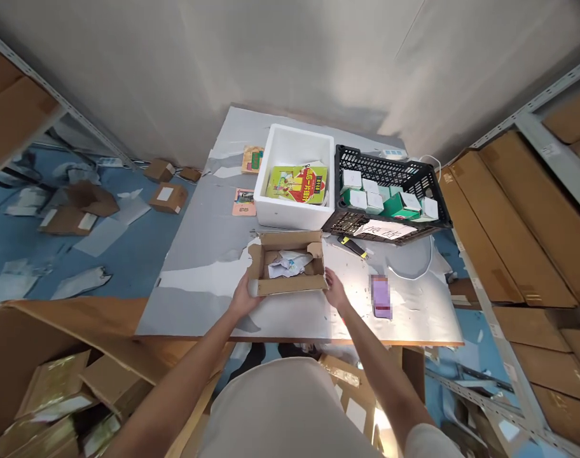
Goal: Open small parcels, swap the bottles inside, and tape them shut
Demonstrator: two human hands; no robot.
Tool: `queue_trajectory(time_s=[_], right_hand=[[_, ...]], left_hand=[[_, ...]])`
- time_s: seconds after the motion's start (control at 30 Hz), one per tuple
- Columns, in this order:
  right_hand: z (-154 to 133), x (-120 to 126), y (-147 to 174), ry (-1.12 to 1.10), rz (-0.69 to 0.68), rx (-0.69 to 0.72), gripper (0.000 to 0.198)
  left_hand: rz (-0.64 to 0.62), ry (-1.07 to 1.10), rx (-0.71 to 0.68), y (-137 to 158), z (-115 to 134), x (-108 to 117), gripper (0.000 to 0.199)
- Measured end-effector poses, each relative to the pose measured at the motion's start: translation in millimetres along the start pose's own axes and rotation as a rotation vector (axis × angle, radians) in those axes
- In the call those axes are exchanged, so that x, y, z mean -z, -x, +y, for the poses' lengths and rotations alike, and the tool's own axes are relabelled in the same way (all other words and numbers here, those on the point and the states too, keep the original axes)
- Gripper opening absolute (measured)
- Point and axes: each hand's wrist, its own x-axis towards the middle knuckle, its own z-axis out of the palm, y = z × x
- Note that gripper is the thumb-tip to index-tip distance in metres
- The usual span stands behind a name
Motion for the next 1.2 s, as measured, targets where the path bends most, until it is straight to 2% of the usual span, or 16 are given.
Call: queue_trajectory(time_s=[0.07,0.13,0.27,0.37,0.47,0.57,0.63,0.73,0.8,0.87,0.97,1.07,1.13,1.2], right_hand=[[-1.6,-25.4,7.1,-0.061,-0.03,-0.004,0.053],[-9.9,-34.5,11.3,-0.101,0.027,-0.013,0.05],[-22.5,-23.0,37.6,-0.084,0.129,-0.029,0.042],[-21.9,-15.0,67.5,-0.034,0.152,-0.054,0.043],[-17.3,-19.4,90.9,-0.016,0.124,-0.098,0.048],[-9.9,-27.7,106.8,-0.101,0.079,-0.14,0.054],[-3.6,-30.5,116.4,-0.185,0.068,-0.164,0.055],[5.0,-34.6,129.1,-0.297,0.022,-0.222,0.061],[7.2,-41.2,134.2,-0.322,-0.062,-0.249,0.072],[5.0,-49.1,137.2,-0.3,-0.098,-0.228,0.079],[-5.7,-49.4,148.3,-0.212,0.064,-0.156,0.071],[-19.2,-24.1,185.9,-0.112,0.342,-0.125,0.056],[-26.7,0.4,228.5,-0.037,0.555,-0.15,0.045],[-32.3,20.9,278.1,0.015,0.754,-0.212,0.044]], left_hand=[[-0.109,0.031,0.022,-7.9,3.2,-4.9,0.061],[-0.128,0.067,0.024,-7.5,8.0,-5.7,0.055],[-0.058,0.114,-0.034,14.9,12.5,5.4,0.055],[-0.059,0.214,-0.06,39.4,10.8,11.6,0.054],[-0.038,0.268,0.027,55.8,7.4,8.3,0.054],[-0.042,0.292,0.08,61.5,0.8,2.9,0.055],[-0.099,0.302,0.047,63.2,-5.7,2.8,0.06],[-0.188,0.252,0.048,66.7,-13.9,7.3,0.082],[-0.254,0.218,0.081,69.1,-15.3,9.9,0.094],[-0.308,0.211,0.08,70.8,-11.7,10.8,0.097],[-0.277,0.144,-0.039,72.5,7.8,10.7,0.089],[-0.254,0.016,-0.27,75.7,51.2,4.2,0.067],[-0.336,-0.024,-0.444,82.5,91.6,-10.9,0.055],[-0.482,0.024,-0.568,96.1,132.9,-37.0,0.051]])
